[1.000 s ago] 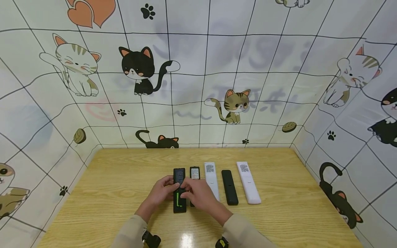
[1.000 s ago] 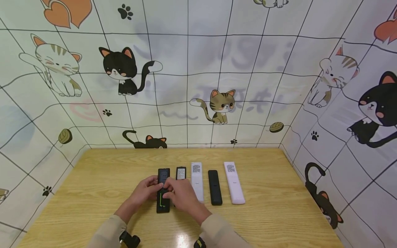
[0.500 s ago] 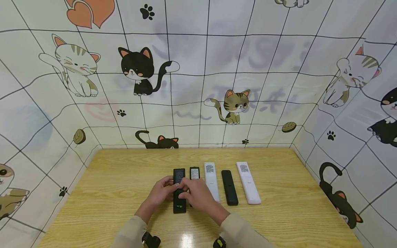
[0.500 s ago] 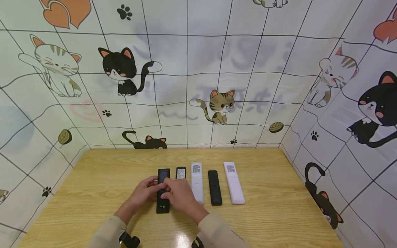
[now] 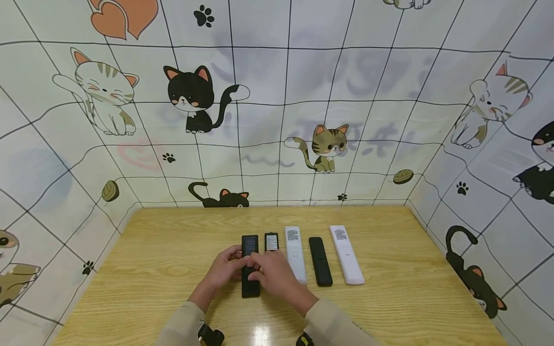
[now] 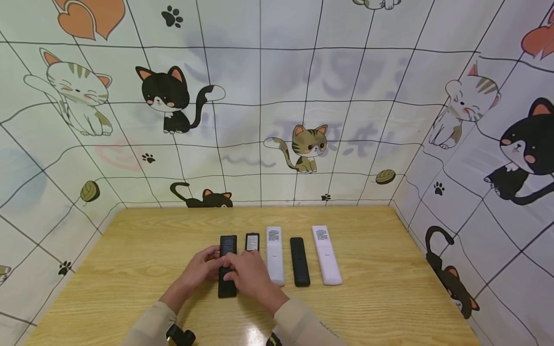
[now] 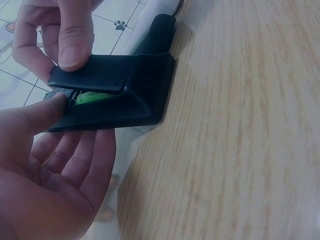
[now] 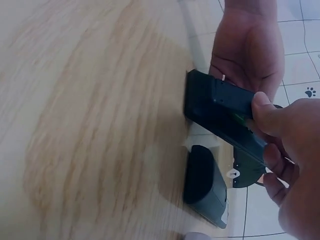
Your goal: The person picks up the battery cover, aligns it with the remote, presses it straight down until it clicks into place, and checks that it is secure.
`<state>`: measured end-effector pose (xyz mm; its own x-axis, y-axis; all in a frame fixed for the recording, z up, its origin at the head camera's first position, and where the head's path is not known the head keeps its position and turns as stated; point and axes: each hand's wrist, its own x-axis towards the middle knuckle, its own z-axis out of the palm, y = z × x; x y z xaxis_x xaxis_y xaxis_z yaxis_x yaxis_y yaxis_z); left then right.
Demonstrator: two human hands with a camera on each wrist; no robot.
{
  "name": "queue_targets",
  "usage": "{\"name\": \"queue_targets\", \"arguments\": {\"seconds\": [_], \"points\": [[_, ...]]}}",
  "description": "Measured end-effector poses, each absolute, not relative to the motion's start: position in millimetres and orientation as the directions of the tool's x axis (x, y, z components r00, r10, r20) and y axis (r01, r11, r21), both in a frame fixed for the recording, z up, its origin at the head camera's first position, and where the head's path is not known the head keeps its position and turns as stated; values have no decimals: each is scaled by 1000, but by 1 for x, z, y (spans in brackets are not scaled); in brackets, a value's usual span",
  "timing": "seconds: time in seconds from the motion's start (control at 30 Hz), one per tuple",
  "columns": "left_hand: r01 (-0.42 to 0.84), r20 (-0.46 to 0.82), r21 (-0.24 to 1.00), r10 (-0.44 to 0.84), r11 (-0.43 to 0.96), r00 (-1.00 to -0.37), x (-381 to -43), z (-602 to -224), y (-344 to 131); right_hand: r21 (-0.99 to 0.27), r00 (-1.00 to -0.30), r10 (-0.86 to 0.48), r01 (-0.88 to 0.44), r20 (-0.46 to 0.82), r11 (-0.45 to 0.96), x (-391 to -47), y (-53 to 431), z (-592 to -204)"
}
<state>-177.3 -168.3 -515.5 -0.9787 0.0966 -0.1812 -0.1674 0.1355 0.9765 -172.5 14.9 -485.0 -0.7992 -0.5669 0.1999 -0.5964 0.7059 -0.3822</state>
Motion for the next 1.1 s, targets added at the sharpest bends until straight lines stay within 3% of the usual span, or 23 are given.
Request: {"name": "queue_targets", "arguments": {"seconds": [0.13,0.33,1.1], "points": [[-170,-183,977,100,129,-978,-178,-516,-169,-286,-773,-585,-634,245,718,-171,13,-488],[-172,-186,975,91,141,-978,-178,-517,-169,-245,-768,-575,-637,282,731,-169,11,-488],[-156,-173,971,80,181,-982,-174,-513,-167,-252,-791,-545,-608,278,753,-167,10,-490]]}}
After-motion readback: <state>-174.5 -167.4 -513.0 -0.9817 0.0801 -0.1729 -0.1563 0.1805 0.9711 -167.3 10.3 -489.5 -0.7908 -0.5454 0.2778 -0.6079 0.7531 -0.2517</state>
